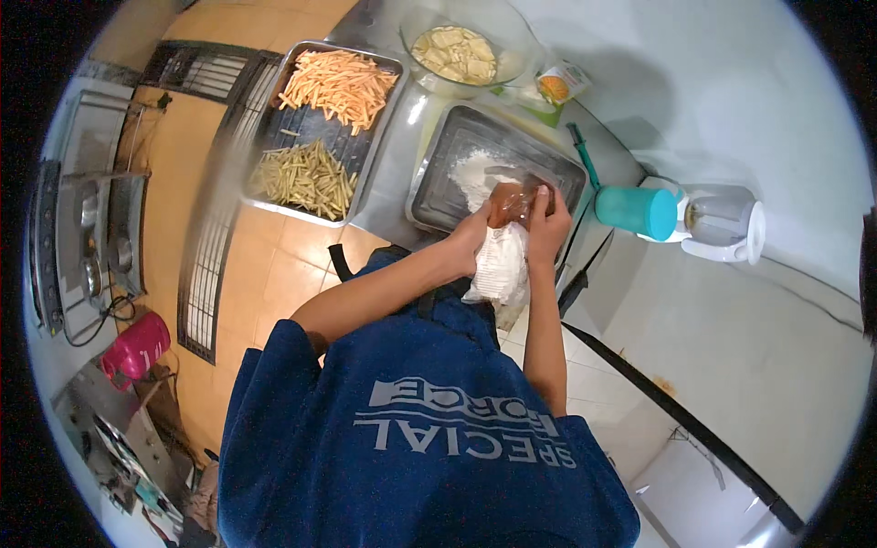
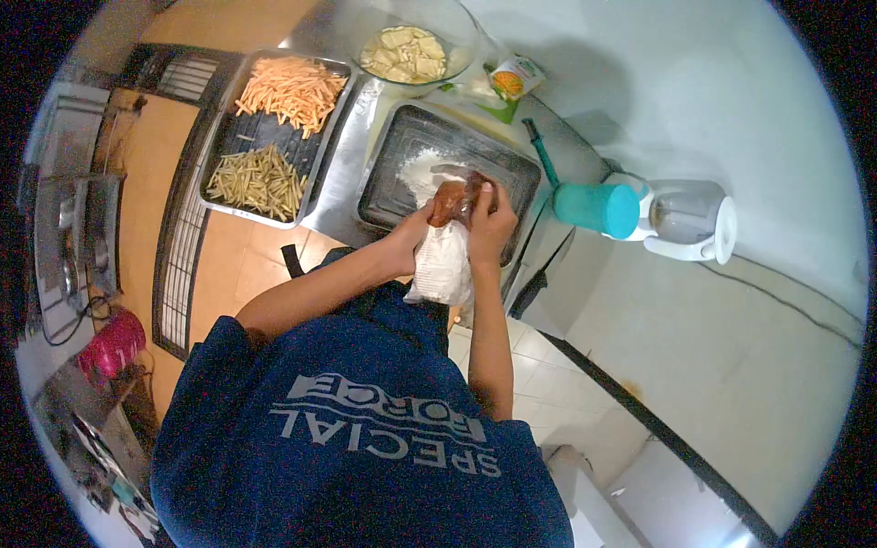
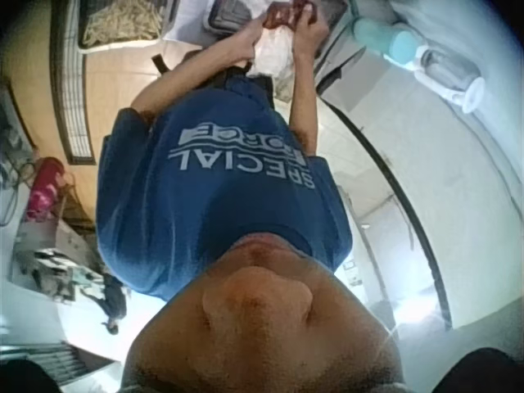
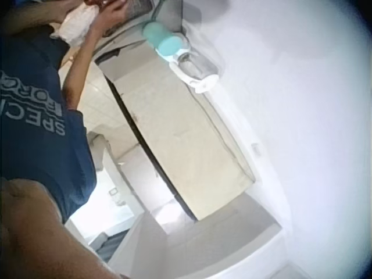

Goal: The person retrieves a metal tray from under a counter, pours flour into it from a bag, and then adds a powder from a plastic container using a spoon.

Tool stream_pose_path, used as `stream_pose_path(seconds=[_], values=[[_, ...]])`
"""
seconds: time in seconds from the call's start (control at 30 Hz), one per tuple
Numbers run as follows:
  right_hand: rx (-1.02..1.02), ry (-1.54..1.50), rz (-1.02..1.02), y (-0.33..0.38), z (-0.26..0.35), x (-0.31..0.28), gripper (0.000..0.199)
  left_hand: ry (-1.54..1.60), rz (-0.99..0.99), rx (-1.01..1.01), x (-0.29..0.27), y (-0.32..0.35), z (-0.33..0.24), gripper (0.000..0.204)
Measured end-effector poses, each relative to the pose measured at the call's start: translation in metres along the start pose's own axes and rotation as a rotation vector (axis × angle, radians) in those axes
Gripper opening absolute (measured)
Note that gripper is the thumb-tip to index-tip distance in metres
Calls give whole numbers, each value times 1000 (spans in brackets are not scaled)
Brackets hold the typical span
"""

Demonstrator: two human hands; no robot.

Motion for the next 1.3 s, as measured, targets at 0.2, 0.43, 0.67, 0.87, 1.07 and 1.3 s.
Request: stream_pose_path(seconds=[0.2, 0.43, 0.67, 0.87, 1.07, 1.3], values=[[-78, 6, -154, 1, -10, -40, 31, -91, 39, -101, 28, -13, 15, 59], [-77, 53, -176, 10, -18, -66, 31, -130, 88, -135, 40, -27, 34, 59], [-86, 55, -229, 9, -17, -68, 31, -75, 104, -150, 39, -32, 36, 59], [135, -110, -135, -1, -13, -35, 24, -19, 56, -103, 22, -18, 17, 59], [-231, -70, 13, -8, 30, 14, 23, 57, -25, -35, 0, -2, 2, 57], [-175, -78, 130, -10, 32, 41, 23, 99, -35, 38, -18, 5, -7, 56]])
Point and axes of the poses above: each hand's wrist, its own y-axis away from the middle knuckle, its own x-axis out of the palm, z = x × y, the point moved 7 cm from there along -y, towards the middle knuckle, and after that the axes turned 13 degrees about -y, right-handed, at the moved point
